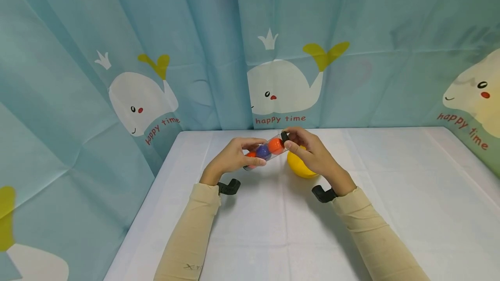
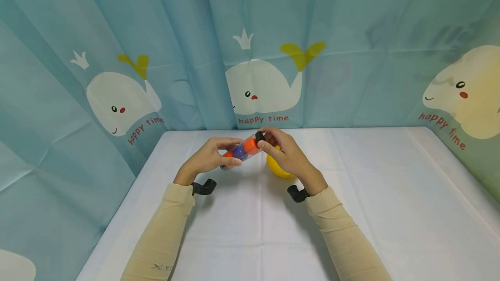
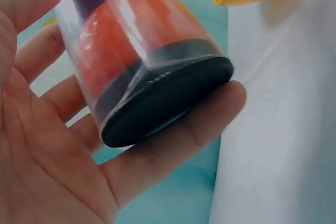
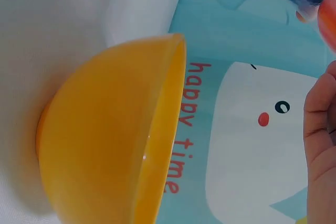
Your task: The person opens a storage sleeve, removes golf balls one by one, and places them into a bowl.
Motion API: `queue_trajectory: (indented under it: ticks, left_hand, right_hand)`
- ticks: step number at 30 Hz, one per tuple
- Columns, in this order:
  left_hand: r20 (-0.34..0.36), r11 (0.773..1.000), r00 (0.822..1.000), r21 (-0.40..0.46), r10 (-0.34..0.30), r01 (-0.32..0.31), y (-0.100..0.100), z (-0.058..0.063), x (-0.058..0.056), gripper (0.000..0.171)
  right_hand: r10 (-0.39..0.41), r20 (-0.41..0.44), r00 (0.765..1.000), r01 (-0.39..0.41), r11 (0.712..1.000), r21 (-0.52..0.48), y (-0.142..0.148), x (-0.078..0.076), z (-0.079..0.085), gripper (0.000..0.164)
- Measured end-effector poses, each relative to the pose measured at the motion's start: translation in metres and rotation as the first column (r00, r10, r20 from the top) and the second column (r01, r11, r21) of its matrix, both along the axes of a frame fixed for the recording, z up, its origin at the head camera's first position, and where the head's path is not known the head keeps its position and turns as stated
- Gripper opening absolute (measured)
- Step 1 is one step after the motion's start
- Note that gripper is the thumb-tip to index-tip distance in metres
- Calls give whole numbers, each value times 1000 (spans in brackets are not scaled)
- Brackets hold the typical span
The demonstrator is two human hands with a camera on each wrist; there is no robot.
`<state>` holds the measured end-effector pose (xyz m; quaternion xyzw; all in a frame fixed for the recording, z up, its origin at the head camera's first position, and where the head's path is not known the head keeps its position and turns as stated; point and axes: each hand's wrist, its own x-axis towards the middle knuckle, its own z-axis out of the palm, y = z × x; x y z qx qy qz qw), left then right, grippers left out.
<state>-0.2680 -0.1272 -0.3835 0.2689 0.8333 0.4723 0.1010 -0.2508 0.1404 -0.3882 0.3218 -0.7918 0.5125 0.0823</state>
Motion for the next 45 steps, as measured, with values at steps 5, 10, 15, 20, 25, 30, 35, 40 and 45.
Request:
queue_trajectory:
  ticks: [5,10,15,20,25,30,35,40,45]
  left_hand:
    - [-9,1000,1000,-1,24,-24,0,0,0,56]
    - [-66,997,995,-23,70,-71,-2,-1,0,56]
    - [-123,993,986,-7,114,-116,-3,0,-2,56]
    - [-163,986,973,7,166,-167,-4,1,-3,56]
    - [-157,976,964,12,217,-218,-6,2,-3,54]
    - [-156,969,956,23,248,-247,-9,1,-4,54]
    - [-167,966,952,30,257,-256,-12,3,-4,53]
    - [-165,964,950,32,266,-265,-14,4,-5,54]
    - [-151,960,948,37,281,-279,-15,5,-5,54]
  right_hand:
    - [-12,3,1000,12,1000,-11,0,-2,0,28]
    - [-48,26,998,48,999,2,0,-3,-2,30]
    - [-90,49,995,90,996,10,1,-3,-5,32]
    - [-115,68,991,115,993,13,0,-3,-8,34]
    - [-105,117,987,105,994,8,-4,-2,-8,37]
    - [-78,183,980,85,996,-32,-10,0,-8,40]
    - [-57,205,977,68,997,-47,-16,0,-12,42]
    - [-32,232,972,42,998,-38,-23,3,-14,44]
    - [5,278,960,5,999,-37,-29,4,-18,44]
